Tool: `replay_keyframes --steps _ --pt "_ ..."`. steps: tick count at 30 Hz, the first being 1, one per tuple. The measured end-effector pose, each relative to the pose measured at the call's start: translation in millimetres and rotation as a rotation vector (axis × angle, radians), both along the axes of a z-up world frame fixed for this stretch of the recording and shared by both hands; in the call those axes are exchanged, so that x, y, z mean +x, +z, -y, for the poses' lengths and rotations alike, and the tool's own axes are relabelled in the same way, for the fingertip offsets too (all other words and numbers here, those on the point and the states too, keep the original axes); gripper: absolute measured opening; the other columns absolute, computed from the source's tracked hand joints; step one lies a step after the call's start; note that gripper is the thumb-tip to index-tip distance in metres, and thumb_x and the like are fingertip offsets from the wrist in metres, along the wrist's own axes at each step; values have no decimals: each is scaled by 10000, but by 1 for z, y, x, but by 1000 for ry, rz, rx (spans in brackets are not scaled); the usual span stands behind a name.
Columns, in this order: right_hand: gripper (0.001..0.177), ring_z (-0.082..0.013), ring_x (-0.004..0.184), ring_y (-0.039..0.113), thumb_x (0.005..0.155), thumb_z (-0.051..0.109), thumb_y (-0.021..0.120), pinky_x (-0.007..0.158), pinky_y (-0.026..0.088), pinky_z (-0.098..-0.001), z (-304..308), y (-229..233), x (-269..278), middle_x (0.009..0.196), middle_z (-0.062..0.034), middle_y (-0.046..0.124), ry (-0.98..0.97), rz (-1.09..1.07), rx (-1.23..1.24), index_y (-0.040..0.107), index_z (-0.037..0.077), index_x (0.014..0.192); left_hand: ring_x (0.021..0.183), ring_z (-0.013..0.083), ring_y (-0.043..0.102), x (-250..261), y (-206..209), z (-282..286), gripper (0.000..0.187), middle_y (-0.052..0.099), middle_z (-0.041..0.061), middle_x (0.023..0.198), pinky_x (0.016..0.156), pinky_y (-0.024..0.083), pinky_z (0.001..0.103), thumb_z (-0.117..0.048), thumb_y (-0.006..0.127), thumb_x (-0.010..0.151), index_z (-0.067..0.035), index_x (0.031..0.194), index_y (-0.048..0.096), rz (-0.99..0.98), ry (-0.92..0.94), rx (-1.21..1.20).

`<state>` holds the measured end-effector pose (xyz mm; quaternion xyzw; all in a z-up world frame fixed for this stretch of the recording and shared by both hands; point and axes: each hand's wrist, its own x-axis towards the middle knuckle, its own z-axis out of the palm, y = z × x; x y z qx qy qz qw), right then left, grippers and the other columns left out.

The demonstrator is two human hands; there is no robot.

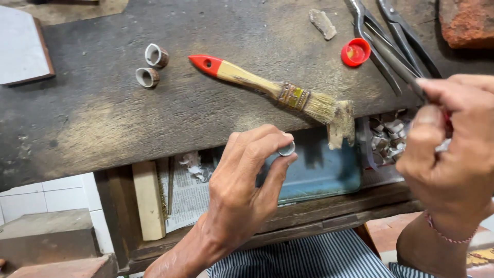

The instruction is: Filing and brushing a metal ring on a jewelry workbench to smooth its surfaces

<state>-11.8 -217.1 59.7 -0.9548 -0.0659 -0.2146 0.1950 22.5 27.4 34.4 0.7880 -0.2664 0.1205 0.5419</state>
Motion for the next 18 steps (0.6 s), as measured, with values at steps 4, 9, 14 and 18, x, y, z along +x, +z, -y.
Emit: replay_keyframes --steps 4,9,14,18 --pt "280 -449 1129 575 1081 -164 498 987 496 -517 -23 6 11 1181 -328 603 156 -4 -35 682 -168 1291 1031 287 684 4 1 -7 181 687 149 1107 923 484 391 36 686 999 9 1159 603 13 26 57" --pt "344 -128 781 628 1110 351 809 578 496 -288 -44 1 27 1086 -88 672 164 -38 -362 775 92 1335 1038 301 665 10 -3 -13 128 675 158 1123 957 472 404 8 639 1030 19 1153 606 48 83 112" --pt "141 -176 889 697 1148 169 824 642 498 -331 -43 -4 41 1127 -39 734 124 -34 -384 781 123 1275 1017 290 660 12 -5 -14 143 672 152 1120 958 470 393 22 663 1022 9 1152 605 43 102 104" --pt "157 -237 815 680 1205 116 805 642 534 -374 -35 -14 58 1168 -88 713 59 46 -445 807 120 1362 1028 278 668 14 -9 -13 157 678 136 1125 952 475 385 23 669 1029 4 1169 601 67 140 119"
